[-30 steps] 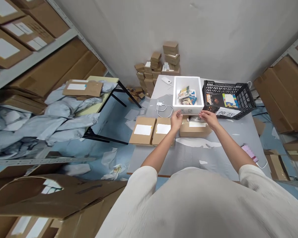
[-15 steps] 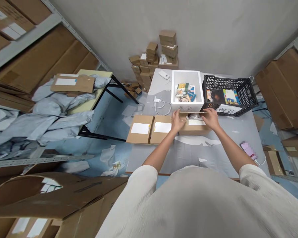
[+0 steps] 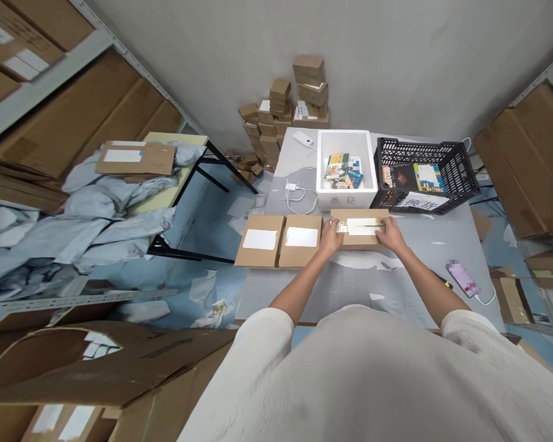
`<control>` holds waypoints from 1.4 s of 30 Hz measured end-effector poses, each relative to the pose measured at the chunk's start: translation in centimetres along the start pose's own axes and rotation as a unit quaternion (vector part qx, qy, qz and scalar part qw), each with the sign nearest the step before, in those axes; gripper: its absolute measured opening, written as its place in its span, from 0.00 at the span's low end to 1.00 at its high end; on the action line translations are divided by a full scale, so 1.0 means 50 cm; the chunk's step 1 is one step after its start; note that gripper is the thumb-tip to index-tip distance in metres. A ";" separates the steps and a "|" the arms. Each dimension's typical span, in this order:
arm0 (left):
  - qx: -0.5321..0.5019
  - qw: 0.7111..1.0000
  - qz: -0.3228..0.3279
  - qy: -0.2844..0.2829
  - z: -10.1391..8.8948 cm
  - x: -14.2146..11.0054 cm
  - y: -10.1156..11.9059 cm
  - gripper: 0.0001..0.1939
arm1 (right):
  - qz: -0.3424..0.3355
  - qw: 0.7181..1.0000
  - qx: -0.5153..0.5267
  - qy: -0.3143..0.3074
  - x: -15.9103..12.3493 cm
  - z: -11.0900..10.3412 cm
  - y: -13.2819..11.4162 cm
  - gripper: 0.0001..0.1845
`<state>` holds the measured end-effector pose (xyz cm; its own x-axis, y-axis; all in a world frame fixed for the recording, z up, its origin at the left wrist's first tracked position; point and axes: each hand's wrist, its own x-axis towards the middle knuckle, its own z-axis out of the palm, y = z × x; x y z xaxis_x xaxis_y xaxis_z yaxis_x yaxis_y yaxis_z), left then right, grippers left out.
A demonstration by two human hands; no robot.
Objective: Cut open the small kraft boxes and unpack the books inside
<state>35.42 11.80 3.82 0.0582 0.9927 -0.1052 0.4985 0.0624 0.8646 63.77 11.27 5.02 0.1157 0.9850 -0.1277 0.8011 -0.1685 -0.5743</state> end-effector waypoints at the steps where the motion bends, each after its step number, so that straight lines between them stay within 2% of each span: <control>1: -0.002 1.000 0.001 0.002 0.002 -0.005 0.002 0.29 | 0.001 1.000 0.010 0.001 -0.001 0.002 0.001 0.28; 6: -0.024 0.999 -0.004 0.025 0.015 -0.031 0.016 0.29 | 0.016 0.999 0.034 0.006 -0.020 -0.006 0.001 0.30; 16: 0.014 0.998 0.055 0.041 -0.004 -0.078 0.076 0.33 | -0.029 0.997 0.043 0.062 -0.088 -0.082 -0.011 0.34; 19: 0.009 0.997 0.072 0.041 0.006 -0.086 0.105 0.33 | -0.037 0.995 0.041 0.082 -0.109 -0.107 -0.002 0.34; 23: 0.006 0.996 0.092 0.024 0.041 -0.097 0.146 0.33 | -0.022 0.993 0.042 0.104 -0.147 -0.147 0.030 0.34; 29: 0.020 0.991 0.131 -0.009 0.123 -0.118 0.222 0.32 | -0.010 0.988 0.051 0.144 -0.215 -0.221 0.114 0.34; 33: 0.033 0.985 0.162 -0.039 0.201 -0.136 0.289 0.31 | 0.008 0.983 0.063 0.171 -0.272 -0.282 0.188 0.34; 37: 0.028 0.978 0.191 -0.072 0.305 -0.159 0.360 0.31 | 0.048 0.974 0.074 0.207 -0.337 -0.346 0.278 0.34; 42: 0.015 0.967 0.220 -0.123 0.460 -0.190 0.444 0.31 | 0.082 0.963 0.064 0.248 -0.422 -0.430 0.409 0.33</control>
<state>65.84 1.38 12.73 0.4737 0.8673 0.1530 0.4037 -0.3683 0.8375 90.34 -12.20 13.33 0.5257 0.8357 0.1588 0.6733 -0.2947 -0.6781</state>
